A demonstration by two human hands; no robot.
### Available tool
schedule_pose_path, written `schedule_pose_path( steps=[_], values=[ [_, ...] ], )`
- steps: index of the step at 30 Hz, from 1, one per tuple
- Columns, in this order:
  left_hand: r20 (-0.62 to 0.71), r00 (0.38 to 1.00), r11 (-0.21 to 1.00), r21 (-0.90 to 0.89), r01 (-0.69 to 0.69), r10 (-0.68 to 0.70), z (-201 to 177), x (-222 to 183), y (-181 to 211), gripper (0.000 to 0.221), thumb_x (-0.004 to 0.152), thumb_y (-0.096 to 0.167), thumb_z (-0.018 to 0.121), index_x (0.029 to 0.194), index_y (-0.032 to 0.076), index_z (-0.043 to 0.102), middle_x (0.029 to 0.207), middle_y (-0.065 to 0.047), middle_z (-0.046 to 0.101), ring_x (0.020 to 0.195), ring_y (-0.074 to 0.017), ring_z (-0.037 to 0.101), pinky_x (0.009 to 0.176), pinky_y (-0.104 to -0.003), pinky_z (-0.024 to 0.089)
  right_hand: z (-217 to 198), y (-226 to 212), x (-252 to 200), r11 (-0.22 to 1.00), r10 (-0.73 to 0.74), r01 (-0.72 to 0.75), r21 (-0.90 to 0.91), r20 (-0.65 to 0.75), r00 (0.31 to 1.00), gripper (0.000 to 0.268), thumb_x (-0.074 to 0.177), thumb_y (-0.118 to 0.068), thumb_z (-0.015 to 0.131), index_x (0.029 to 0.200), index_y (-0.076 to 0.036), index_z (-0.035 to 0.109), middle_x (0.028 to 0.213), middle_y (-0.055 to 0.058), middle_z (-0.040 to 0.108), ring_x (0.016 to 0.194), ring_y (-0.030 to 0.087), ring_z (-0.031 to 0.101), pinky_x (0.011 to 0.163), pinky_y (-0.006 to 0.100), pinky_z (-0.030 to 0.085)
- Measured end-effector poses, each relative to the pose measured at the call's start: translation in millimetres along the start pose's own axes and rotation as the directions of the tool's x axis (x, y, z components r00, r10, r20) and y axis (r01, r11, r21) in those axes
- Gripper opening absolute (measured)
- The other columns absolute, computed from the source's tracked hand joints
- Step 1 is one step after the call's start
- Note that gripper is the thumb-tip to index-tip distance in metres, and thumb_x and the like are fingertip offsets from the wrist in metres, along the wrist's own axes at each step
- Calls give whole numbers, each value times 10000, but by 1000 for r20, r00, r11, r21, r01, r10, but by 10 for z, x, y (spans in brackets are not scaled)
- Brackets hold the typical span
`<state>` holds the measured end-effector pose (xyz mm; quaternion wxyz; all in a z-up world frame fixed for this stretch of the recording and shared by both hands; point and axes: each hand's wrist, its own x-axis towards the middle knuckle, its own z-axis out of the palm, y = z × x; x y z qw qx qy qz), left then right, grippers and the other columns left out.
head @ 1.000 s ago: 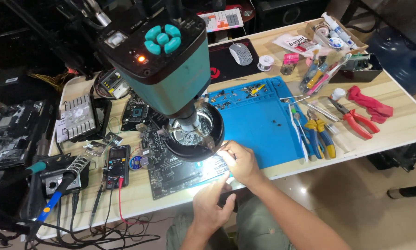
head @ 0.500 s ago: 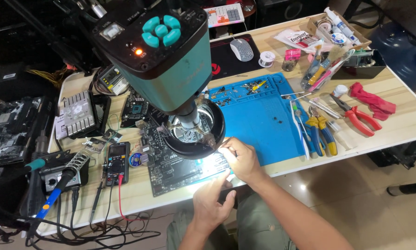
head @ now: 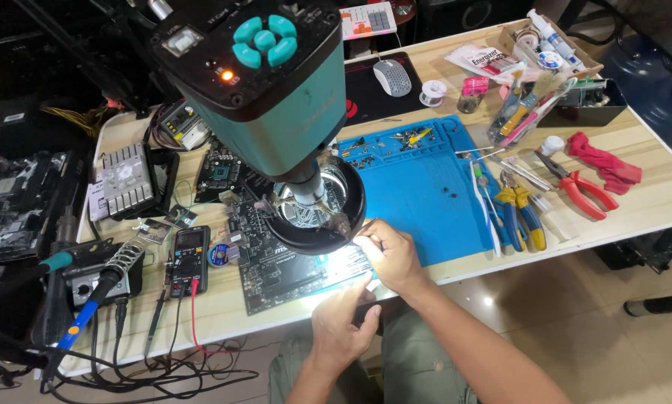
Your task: A technician uses tweezers and a syringe to place small electronic components and apply flux to a motherboard under a digital microscope.
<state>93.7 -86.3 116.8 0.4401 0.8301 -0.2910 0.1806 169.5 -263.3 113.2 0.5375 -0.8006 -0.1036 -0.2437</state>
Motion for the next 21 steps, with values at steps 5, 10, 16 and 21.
schedule_pose_path(
  steps=[5,10,16,21],
  values=[
    [-4,1000,1000,-14,3,-3,-15,9,16,466,976,267,725,1418,119,696,1001,14,816,855,-223,797,726,-375,618,-7,-14,12,1000,-10,10,-8,24,1000,57,991,-61,722,950,-66,684,969,44,780,850,168,719,736,321,547],
    [-5,1000,1000,-6,-8,8,-15,10,15,463,978,261,731,1416,117,692,1007,18,815,854,-216,793,712,-369,616,3,17,-2,999,30,-29,-39,33,999,77,989,-84,712,925,-92,671,890,7,739,761,147,648,679,329,506],
    [4,1000,1000,1,0,0,-17,11,12,456,1000,295,702,1421,121,690,1014,24,816,868,-222,796,718,-378,613,-13,-7,9,998,33,-30,-52,53,998,94,989,-78,693,910,-99,648,827,-3,672,727,150,596,666,341,480],
    [-14,1000,1000,2,-4,4,11,-5,-9,456,995,302,704,1415,125,703,1011,34,820,863,-208,804,705,-366,620,-14,-5,9,997,46,-43,-57,53,998,72,988,-87,711,922,-99,684,854,-3,709,734,143,621,671,332,493]
  ],
)
